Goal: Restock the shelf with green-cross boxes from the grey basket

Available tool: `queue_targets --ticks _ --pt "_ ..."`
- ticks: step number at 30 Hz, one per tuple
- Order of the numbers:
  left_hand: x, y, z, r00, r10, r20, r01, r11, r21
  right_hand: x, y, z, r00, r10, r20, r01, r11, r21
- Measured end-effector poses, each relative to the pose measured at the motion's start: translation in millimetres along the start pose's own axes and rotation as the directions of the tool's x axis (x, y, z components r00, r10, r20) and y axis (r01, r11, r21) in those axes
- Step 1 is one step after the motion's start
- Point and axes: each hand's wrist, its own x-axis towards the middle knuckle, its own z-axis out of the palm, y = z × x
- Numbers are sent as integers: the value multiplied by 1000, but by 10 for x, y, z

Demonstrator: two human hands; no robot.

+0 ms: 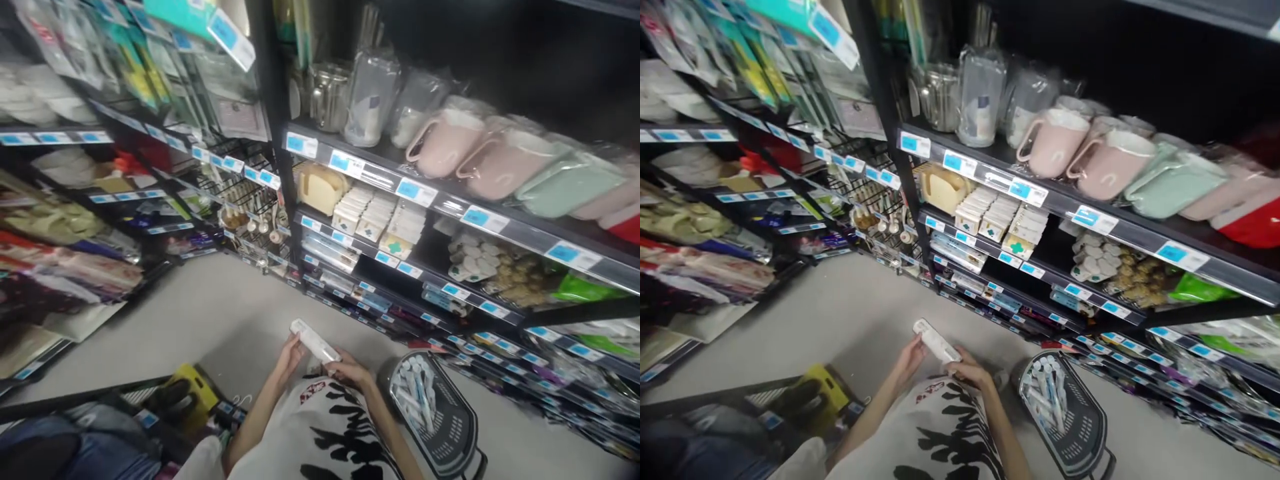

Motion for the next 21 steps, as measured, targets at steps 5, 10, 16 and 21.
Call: queue_targets --ticks 5,10,16,21 --pt "17 236 160 996 86 2 -86 996 -39 129 159 182 982 -30 -185 71 973 219" --pt "-11 321 334 993 106 57 -106 994 -4 146 189 236 946 -60 -319 142 960 243" --pt "-54 245 382 992 103 77 -103 995 -12 92 117 160 926 -56 -373 151 961 232" --pt "-68 264 371 990 130 54 -131 991 20 122 180 168 930 -24 -367 125 959 254"
